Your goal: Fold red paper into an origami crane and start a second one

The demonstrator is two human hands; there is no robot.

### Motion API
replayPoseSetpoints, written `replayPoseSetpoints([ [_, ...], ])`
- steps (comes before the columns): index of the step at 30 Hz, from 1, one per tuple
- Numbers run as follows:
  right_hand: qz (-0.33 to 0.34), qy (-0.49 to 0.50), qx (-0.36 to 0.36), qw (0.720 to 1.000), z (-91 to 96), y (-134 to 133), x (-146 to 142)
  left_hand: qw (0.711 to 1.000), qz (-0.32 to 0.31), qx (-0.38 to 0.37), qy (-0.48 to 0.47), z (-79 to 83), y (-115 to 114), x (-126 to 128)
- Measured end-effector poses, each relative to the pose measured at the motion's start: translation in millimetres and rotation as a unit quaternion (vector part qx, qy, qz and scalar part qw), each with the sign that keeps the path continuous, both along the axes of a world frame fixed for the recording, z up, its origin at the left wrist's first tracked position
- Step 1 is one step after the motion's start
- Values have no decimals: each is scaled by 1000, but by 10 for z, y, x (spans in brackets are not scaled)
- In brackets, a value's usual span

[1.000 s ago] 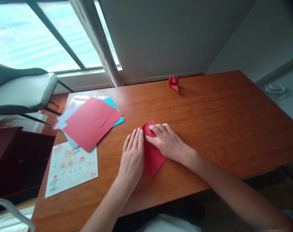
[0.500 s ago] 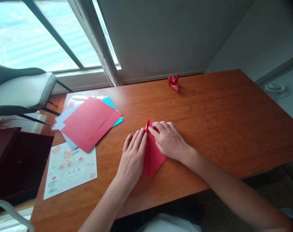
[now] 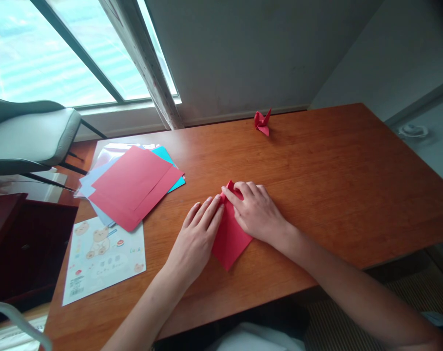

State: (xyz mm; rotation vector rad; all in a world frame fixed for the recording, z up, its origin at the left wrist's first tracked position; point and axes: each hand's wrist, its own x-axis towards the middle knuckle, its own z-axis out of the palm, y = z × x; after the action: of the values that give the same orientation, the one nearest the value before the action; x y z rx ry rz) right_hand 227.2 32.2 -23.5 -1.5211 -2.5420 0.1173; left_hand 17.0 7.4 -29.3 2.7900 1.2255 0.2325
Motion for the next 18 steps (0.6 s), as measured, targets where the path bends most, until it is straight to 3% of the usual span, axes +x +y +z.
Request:
replayPoseSetpoints([
  [18,-7,-13,7,1000,-27,92,-4,990,-10,-63,-127,15,-4,52],
])
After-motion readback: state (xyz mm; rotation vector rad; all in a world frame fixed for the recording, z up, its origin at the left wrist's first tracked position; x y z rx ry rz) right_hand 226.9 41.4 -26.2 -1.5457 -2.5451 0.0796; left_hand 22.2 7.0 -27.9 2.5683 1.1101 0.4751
